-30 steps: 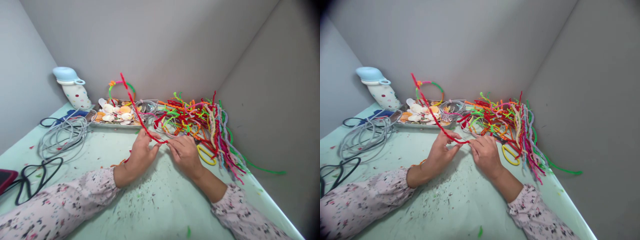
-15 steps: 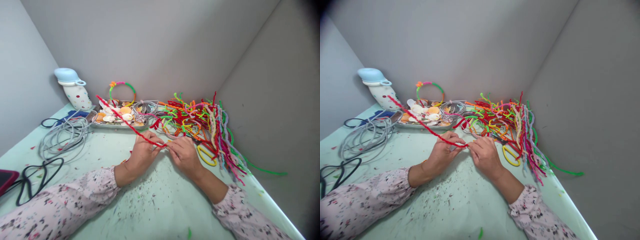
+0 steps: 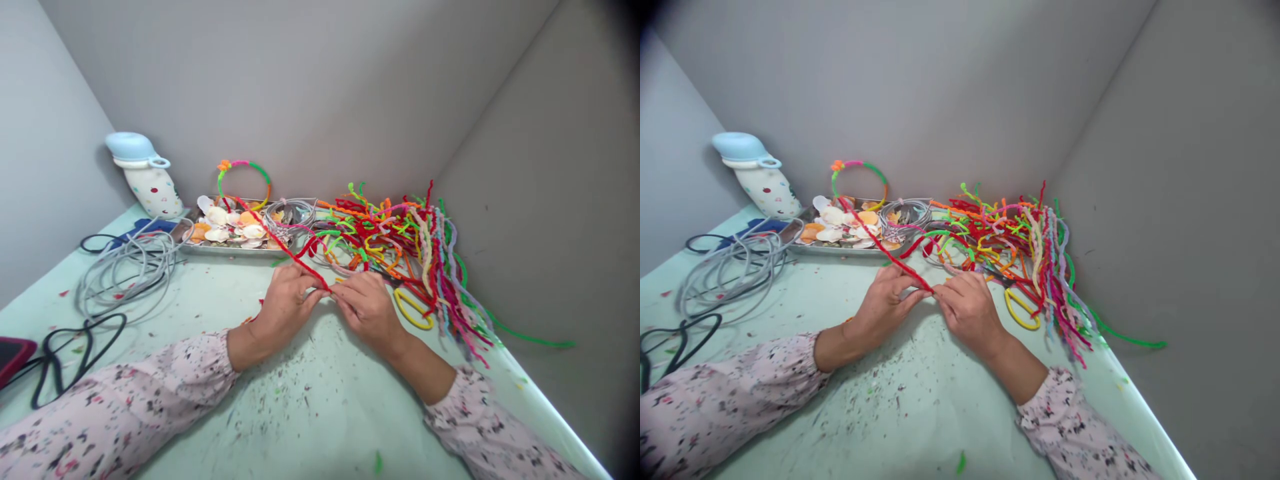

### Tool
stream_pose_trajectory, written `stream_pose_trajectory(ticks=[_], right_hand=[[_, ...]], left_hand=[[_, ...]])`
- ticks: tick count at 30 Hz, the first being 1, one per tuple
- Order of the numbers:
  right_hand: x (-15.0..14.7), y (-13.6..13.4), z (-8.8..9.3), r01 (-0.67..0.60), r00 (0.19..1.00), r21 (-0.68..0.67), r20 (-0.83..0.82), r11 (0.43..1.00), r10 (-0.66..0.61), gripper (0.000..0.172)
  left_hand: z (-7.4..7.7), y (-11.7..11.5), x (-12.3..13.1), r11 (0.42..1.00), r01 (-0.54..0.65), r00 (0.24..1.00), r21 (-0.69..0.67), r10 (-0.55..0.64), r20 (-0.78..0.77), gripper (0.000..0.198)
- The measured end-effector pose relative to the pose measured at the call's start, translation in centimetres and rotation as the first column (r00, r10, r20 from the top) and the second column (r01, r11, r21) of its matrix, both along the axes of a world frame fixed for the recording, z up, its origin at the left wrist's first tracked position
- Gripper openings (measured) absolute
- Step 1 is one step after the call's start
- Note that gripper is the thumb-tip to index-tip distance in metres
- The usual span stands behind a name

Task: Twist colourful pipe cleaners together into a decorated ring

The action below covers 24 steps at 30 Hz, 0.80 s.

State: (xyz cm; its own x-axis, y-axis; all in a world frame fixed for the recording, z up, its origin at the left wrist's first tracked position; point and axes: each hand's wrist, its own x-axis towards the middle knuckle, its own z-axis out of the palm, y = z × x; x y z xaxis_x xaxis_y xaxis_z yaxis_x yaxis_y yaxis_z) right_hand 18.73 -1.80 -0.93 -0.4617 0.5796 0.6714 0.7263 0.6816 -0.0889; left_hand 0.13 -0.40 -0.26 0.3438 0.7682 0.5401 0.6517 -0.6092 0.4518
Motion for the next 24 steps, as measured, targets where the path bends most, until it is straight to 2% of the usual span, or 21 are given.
stream_pose_trajectory(ticks=[5, 13, 19, 24], right_hand=[[0.05, -0.04, 0.01, -0.003, 1.000, 0.008, 0.017, 1.000, 0.003, 0.015], [0.06, 0.01, -0.01, -0.012, 1.000, 0.029, 0.007, 1.000, 0.012, 0.015], [0.14, 0.08, -0.05, 0.012, 1.000, 0.017, 0.009, 1.000, -0.013, 0.016], [0.03, -0.04, 0.08, -0.007, 1.000, 0.036, 0.009, 0.999, 0.007, 0.014]], left_hand=[[0.07, -0.12, -0.04, 0.999, -0.006, 1.000, -0.049, 0.006, -0.001, 0.016], [0.66, -0.41, 0.13, 0.976, 0.044, 0.990, -0.211, -0.015, 0.138, 0.014], [0.37, -0.18, 0.23, 0.980, 0.017, 0.992, -0.199, 0.009, 0.129, 0.016], [0.65, -0.52, 0.20, 0.978, 0.050, 0.990, -0.202, -0.022, 0.140, 0.018]])
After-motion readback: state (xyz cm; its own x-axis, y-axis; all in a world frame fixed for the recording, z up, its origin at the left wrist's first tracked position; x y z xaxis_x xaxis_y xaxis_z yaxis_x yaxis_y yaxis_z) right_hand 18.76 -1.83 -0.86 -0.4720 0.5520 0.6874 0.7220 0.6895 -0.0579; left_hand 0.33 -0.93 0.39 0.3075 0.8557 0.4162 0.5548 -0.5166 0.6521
